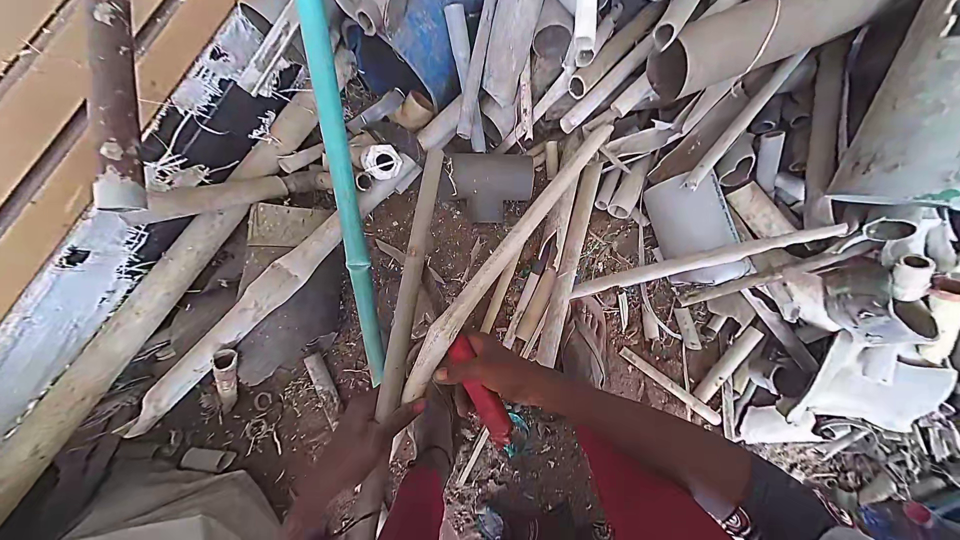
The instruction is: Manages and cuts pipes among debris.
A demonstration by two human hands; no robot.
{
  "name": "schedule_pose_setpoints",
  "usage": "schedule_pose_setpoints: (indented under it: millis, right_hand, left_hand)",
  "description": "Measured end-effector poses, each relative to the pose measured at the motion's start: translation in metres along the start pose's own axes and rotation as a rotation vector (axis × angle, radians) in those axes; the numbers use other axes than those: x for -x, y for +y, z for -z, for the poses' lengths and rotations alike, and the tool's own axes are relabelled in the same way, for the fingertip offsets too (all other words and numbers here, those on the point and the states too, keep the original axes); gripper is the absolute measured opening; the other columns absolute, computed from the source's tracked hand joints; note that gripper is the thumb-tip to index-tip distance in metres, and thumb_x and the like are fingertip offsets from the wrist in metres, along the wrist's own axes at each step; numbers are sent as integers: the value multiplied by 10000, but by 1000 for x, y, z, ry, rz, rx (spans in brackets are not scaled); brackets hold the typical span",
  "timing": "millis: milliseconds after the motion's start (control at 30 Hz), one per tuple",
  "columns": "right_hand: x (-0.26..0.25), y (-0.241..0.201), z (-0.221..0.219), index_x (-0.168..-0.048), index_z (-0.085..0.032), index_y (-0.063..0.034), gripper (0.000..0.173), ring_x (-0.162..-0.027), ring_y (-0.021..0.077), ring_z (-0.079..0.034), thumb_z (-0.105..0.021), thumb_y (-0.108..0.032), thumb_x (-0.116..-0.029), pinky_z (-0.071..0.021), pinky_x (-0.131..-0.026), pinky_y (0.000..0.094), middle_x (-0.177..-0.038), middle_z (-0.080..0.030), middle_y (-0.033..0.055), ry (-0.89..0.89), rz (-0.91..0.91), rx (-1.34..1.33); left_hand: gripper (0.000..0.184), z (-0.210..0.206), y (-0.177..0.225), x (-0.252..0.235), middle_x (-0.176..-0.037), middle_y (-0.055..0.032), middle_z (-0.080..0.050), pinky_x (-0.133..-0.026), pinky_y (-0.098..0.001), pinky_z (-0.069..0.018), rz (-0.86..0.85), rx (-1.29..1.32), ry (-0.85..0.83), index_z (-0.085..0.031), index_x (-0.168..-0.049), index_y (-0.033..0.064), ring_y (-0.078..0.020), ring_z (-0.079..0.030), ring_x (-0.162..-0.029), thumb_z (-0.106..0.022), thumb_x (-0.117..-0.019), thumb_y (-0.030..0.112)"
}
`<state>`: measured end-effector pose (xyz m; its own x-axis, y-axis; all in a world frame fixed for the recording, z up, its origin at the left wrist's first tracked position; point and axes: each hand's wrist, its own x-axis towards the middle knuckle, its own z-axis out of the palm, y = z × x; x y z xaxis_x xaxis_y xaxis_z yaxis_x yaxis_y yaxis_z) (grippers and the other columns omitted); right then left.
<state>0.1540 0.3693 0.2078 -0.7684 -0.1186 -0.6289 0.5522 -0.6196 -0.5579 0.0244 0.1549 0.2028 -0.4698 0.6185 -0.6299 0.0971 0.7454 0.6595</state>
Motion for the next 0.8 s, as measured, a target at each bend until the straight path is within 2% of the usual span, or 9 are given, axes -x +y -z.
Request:
schedule_pose_setpoints:
  millis: [67,100,200,267,333,433,533,667,800]
  right_hand:
    - [3,-8,5,-1233,-492,2,269,-628,125,-662,-613,-86,-1009,-591,-601,272,-837,-652,65,22,50,178]
    - [5,-13,11,-1253,-519,23,292,-689,126,-660,-618,-94,-1004,-577,-651,278,-881,-655,78,73,100,376]
    - [13,-23,36,-1348,-556,45,377,-992,340,-669,-566,-121,-1009,-529,-906,518,-1078,-675,224,361,188,924]
    - [17,-24,59,-1326,-575,12,346,-999,394,-684,-594,-149,-1020,-536,-882,591,-1063,-686,232,636,186,1004]
    - [23,-19,86,-1254,-611,12,333,-881,388,-690,-672,-185,-993,-548,-791,594,-950,-689,217,864,167,956]
    - [29,-15,115,-1200,-615,10,317,-898,377,-662,-719,-163,-956,-520,-811,574,-952,-666,213,953,0,899]
    - [33,-15,118,-1211,-605,14,298,-889,388,-661,-690,-127,-962,-515,-795,584,-940,-662,222,990,-8,916]
    - [36,-14,117,-1205,-581,41,280,-822,430,-661,-652,-101,-975,-509,-729,611,-876,-652,246,1106,135,930]
    - [12,1,109,-1150,-638,66,274,-811,389,-681,-707,-47,-911,-550,-734,585,-907,-677,235,912,372,974]
  left_hand:
    - [377,-10,-5,4,-797,34,-732,-649,-265,-613,-102,371,-76,-691,-1008,106,-79,-708,-684,-756,-842,439]
    - [397,-8,-3,7,-795,48,-731,-642,-242,-606,-139,372,-77,-686,-1023,109,-62,-703,-677,-773,-832,446]
    - [436,1,-4,16,-829,127,-681,-687,-135,-551,-173,141,3,-654,-1079,98,69,-643,-726,-790,-780,385]
    - [482,4,-14,14,-903,89,-698,-766,-169,-563,-60,163,-26,-628,-1153,82,27,-665,-811,-822,-760,283]
    - [476,3,-20,7,-952,42,-689,-816,-230,-561,107,132,-88,-619,-1193,59,-10,-660,-861,-813,-802,249]
    - [345,-11,-22,2,-907,16,-678,-779,-254,-550,239,239,-109,-649,-1111,45,-37,-647,-818,-803,-842,196]
    - [358,-20,-24,14,-866,41,-704,-723,-224,-576,123,527,-102,-682,-1011,109,-54,-673,-774,-815,-683,164]
    - [435,-9,-31,28,-874,88,-699,-743,-207,-585,-101,478,79,-652,-1062,144,-30,-677,-793,-864,-689,214]
    - [517,10,-24,31,-858,159,-664,-717,-168,-576,-211,389,262,-599,-1117,183,21,-652,-762,-872,-682,248]
